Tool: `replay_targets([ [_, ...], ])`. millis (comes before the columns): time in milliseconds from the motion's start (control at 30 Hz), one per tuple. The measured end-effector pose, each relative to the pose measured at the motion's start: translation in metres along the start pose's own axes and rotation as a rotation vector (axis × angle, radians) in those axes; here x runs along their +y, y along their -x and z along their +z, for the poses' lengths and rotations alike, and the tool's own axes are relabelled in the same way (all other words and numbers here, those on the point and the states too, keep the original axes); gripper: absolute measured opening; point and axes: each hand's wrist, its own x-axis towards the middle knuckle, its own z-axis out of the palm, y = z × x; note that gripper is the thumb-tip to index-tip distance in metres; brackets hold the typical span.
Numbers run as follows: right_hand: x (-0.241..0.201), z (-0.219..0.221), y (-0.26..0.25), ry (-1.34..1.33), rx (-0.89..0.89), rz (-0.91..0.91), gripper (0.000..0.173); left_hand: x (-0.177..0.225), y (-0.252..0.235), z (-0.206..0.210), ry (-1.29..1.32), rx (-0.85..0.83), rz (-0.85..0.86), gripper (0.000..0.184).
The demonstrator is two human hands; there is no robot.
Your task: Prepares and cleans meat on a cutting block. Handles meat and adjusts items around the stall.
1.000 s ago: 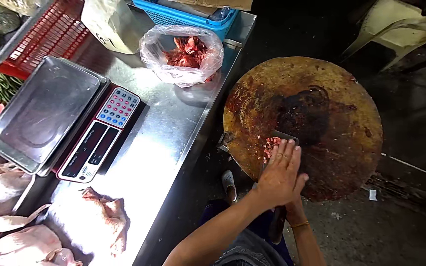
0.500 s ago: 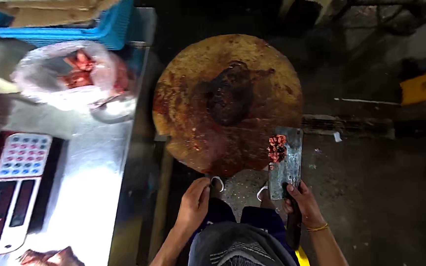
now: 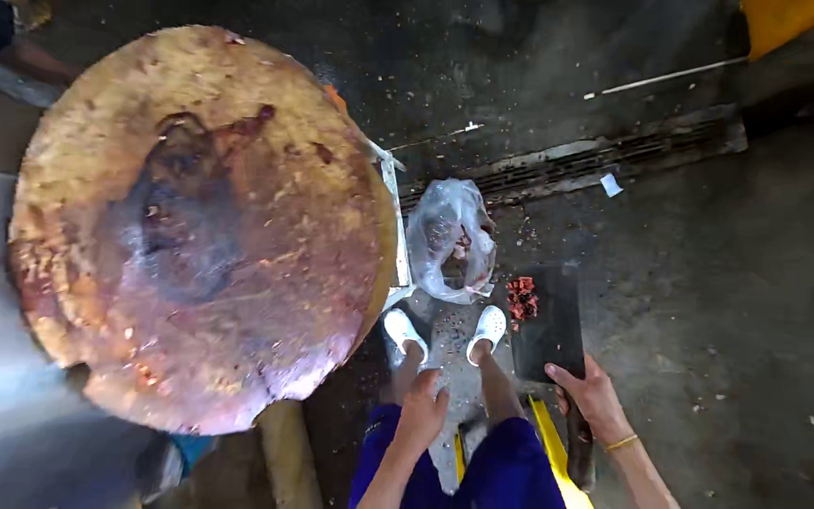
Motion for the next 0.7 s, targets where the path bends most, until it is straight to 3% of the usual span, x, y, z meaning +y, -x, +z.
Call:
replay_targets([
  [167,0.046,0.04,-0.143,0.204,-0.029,0.102,0.05,-0.001,-0.207,0.028,-0.179,0.19,-0.086,0.054],
  [300,0.084,0.092,-0.261,0.278,-0.085,0.096,0.049,-0.024,-0.378,0.042,-0.29,0.36,-0.131,0.084],
  [400,0.104,0.13,-0.336,0.406,-0.074,0.055,0.047,-0.053,-0.468,0.048,-0.282,0.392,-0.253,0.104],
  [433,0.108,0.142,-0.356,0.441,-0.072,0.051,0.045,-0.067,-0.485,0.044,-0.289,0.362,-0.293,0.096],
  [533,0.123,0.165,-0.395,0.543,-0.073,0.066,0.042,-0.103,-0.487,0.032,-0.244,0.34,-0.298,0.04],
  [633,0.121,0.181,-0.411,0.574,-0.073,0.08,0.044,-0.096,-0.45,0.035,0.011,0.465,-0.222,0.031],
  [700,0.116,0.188,-0.41,0.588,-0.072,0.072,0.038,-0.08,-0.419,0.052,0.209,0.452,-0.146,0.03],
])
